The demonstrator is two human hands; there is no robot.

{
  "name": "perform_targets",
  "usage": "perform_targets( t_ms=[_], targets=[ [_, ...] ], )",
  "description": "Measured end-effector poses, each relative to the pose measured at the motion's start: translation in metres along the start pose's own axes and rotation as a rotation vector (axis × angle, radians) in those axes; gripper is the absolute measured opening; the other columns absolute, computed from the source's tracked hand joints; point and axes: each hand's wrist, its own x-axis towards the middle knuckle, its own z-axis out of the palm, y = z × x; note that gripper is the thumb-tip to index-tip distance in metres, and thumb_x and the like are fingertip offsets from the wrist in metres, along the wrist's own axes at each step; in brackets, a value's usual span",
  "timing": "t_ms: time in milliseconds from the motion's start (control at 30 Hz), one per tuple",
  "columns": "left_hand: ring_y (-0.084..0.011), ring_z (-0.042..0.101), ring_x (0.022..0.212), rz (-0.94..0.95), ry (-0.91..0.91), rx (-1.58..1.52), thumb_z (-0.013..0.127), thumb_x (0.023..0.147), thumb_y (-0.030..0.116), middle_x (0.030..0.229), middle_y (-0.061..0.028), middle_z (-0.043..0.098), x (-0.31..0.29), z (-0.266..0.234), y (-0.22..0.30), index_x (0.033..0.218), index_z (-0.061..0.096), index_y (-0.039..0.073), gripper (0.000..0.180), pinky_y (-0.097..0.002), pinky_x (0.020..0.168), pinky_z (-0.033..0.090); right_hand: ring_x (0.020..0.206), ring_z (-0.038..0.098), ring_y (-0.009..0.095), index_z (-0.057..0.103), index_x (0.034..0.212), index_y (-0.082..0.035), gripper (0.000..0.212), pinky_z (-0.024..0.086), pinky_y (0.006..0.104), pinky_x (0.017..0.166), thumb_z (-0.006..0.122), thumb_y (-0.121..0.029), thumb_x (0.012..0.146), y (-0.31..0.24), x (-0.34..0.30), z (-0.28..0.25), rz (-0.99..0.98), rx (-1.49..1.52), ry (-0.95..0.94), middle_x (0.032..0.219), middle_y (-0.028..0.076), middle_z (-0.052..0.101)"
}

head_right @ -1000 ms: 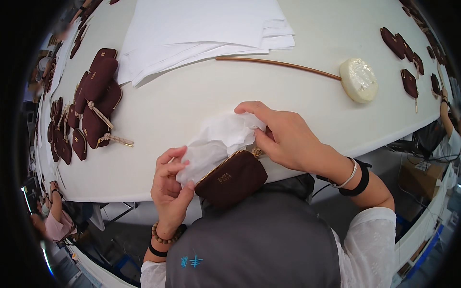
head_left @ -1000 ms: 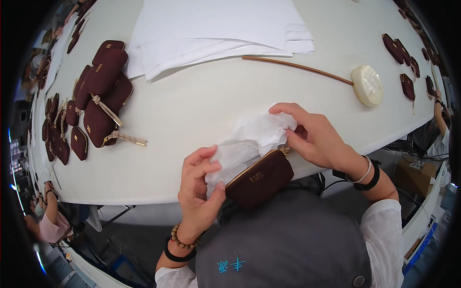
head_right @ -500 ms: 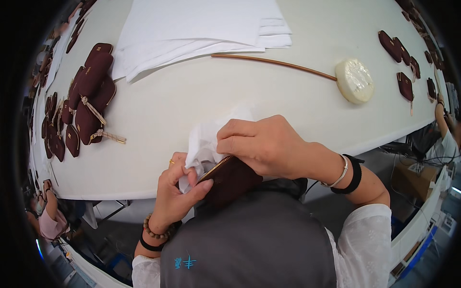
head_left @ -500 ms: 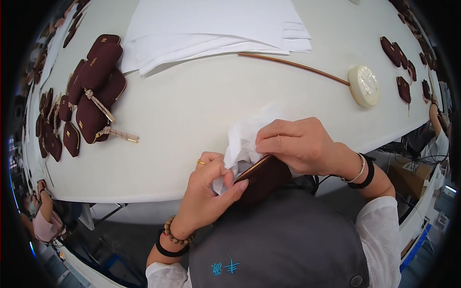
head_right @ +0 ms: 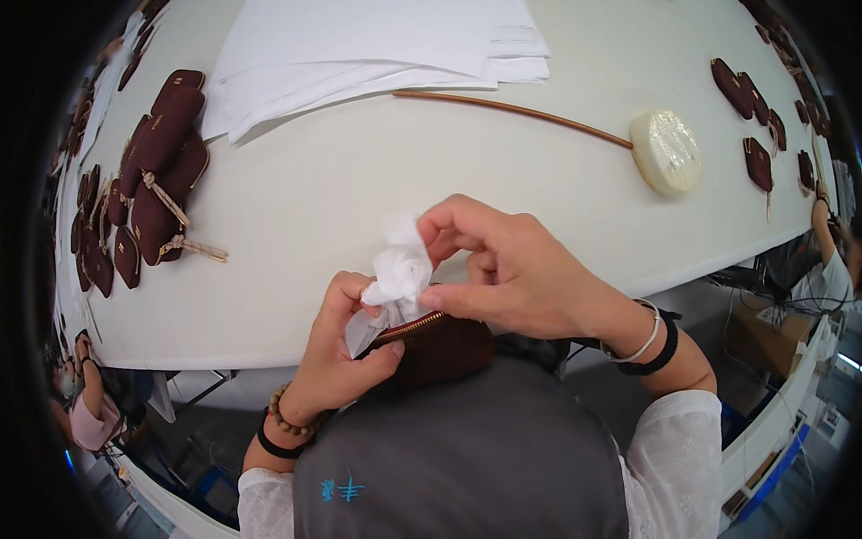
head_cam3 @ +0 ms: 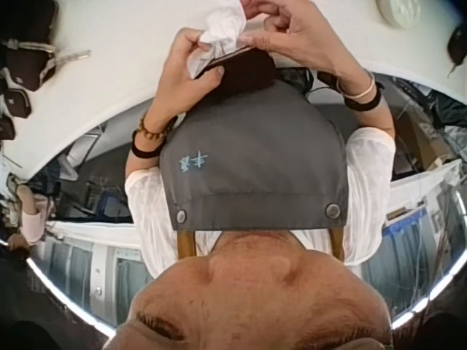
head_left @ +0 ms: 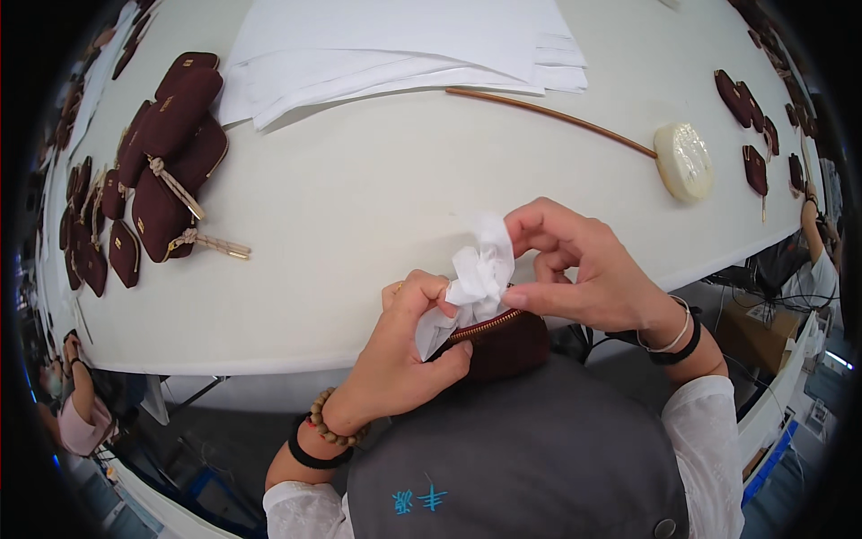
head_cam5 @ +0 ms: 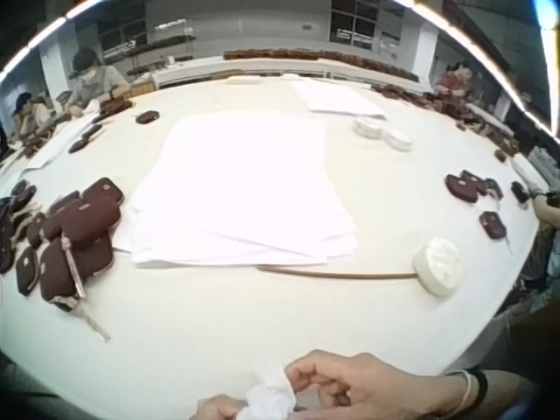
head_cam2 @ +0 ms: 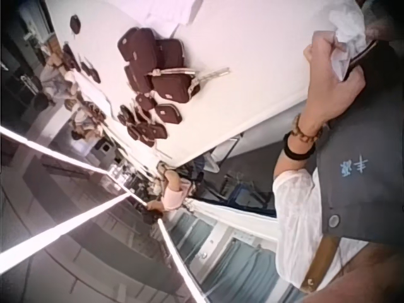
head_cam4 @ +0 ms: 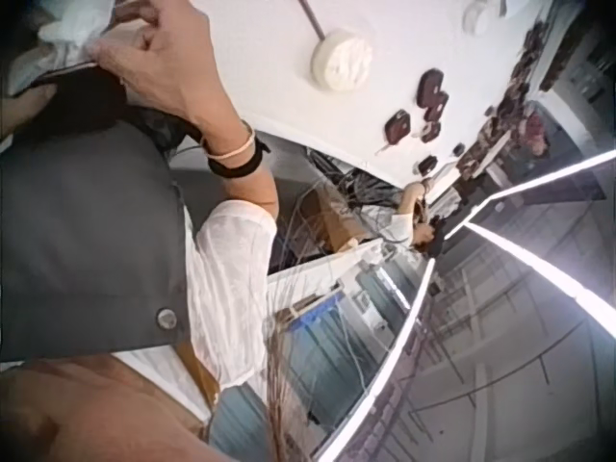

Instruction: The person repeatedly picks up small maroon pouches, opens them, and stuffs white tissue paper inside to maintain shape. They use a thin wooden stick to push the paper deeper into the pouches. The person then zips the pouches closed and places them on the table.

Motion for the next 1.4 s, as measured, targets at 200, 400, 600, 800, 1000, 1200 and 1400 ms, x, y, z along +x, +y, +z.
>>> perform_targets(
  t_ms=[200, 400, 600, 800, 1000, 1200, 1400],
  targets=[
    [-0.0216, 0.04, 0.104, -0.137, -0.111, 0.065, 0.07, 0.075, 0.009, 0.108, -0.0062, 0.049, -0.002, -0.01, -0.003, 0.115, 0.047, 0.008, 0.046, -0.0324, 0.097, 0.035, 0.05, 0.043, 0.011, 0.051, 0.104, -0.008, 0.023, 0.037, 0.0276, 0.049, 0.066, -0.007, 0.085, 0.021, -0.001, -0.005, -0.181, -0.387, -0.059, 0.066, 0.005, 0.05],
    [-0.0157, 0.051, 0.1, 0.317, 0.362, 0.141, 0.077, 0.076, 0.012, 0.124, -0.0106, 0.051, -0.019, -0.031, -0.03, 0.121, 0.052, 0.008, 0.052, -0.0317, 0.086, 0.043, 0.052, 0.045, 0.013, 0.063, 0.108, -0.013, 0.03, 0.039, 0.0271, 0.05, 0.069, -0.007, 0.079, 0.038, -0.015, -0.03, -0.634, -0.844, 0.313, 0.089, 0.004, 0.055],
    [-0.0158, 0.062, 0.074, 0.364, 0.381, 0.355, 0.073, 0.075, -0.006, 0.096, -0.0111, 0.067, -0.024, -0.019, -0.026, 0.089, 0.066, 0.001, 0.017, -0.0246, 0.059, 0.049, 0.063, 0.06, 0.016, 0.063, 0.095, -0.013, 0.025, 0.045, 0.0279, 0.051, 0.062, 0.0, 0.073, 0.046, -0.005, -0.019, -0.773, -1.026, 0.092, 0.107, -0.001, 0.06],
    [-0.0158, 0.062, 0.069, 0.43, 0.209, 0.304, 0.076, 0.074, 0.0, 0.098, -0.0106, 0.067, -0.029, -0.019, -0.022, 0.09, 0.066, 0.002, 0.019, -0.0241, 0.054, 0.048, 0.063, 0.061, 0.017, 0.061, 0.087, -0.01, 0.014, 0.045, 0.0286, 0.05, 0.063, -0.004, 0.075, 0.036, 0.0, -0.02, -0.706, -0.785, -0.072, 0.099, -0.003, 0.061],
    [-0.0184, 0.061, 0.062, 0.348, 0.049, 0.398, 0.076, 0.077, 0.007, 0.093, -0.0068, 0.067, -0.022, -0.015, -0.02, 0.09, 0.064, 0.003, 0.018, -0.0252, 0.051, 0.045, 0.059, 0.059, 0.021, 0.062, 0.089, -0.009, 0.011, 0.044, 0.0303, 0.049, 0.061, -0.006, 0.078, 0.008, 0.001, -0.013, -0.681, -0.799, -0.3, 0.093, -0.003, 0.063],
    [-0.016, 0.057, 0.057, 0.138, 0.047, 0.168, 0.073, 0.081, 0.01, 0.08, -0.0061, 0.064, -0.027, -0.009, -0.027, 0.095, 0.06, 0.004, 0.02, -0.0255, 0.052, 0.044, 0.057, 0.059, 0.028, 0.056, 0.108, -0.01, 0.022, 0.044, 0.0348, 0.049, 0.06, -0.019, 0.088, -0.003, -0.006, -0.013, -0.383, -0.72, -0.548, 0.081, 0.007, 0.064],
    [-0.0115, 0.052, 0.055, -0.005, -0.05, 0.038, 0.073, 0.082, 0.012, 0.071, -0.0022, 0.056, -0.026, -0.017, -0.017, 0.106, 0.061, 0.008, 0.028, -0.0248, 0.053, 0.042, 0.056, 0.057, 0.029, 0.057, 0.101, -0.01, 0.02, 0.043, 0.0379, 0.05, 0.061, -0.027, 0.091, 0.041, -0.015, -0.003, -0.227, -0.652, -0.388, 0.07, 0.007, 0.059]
  ],
)
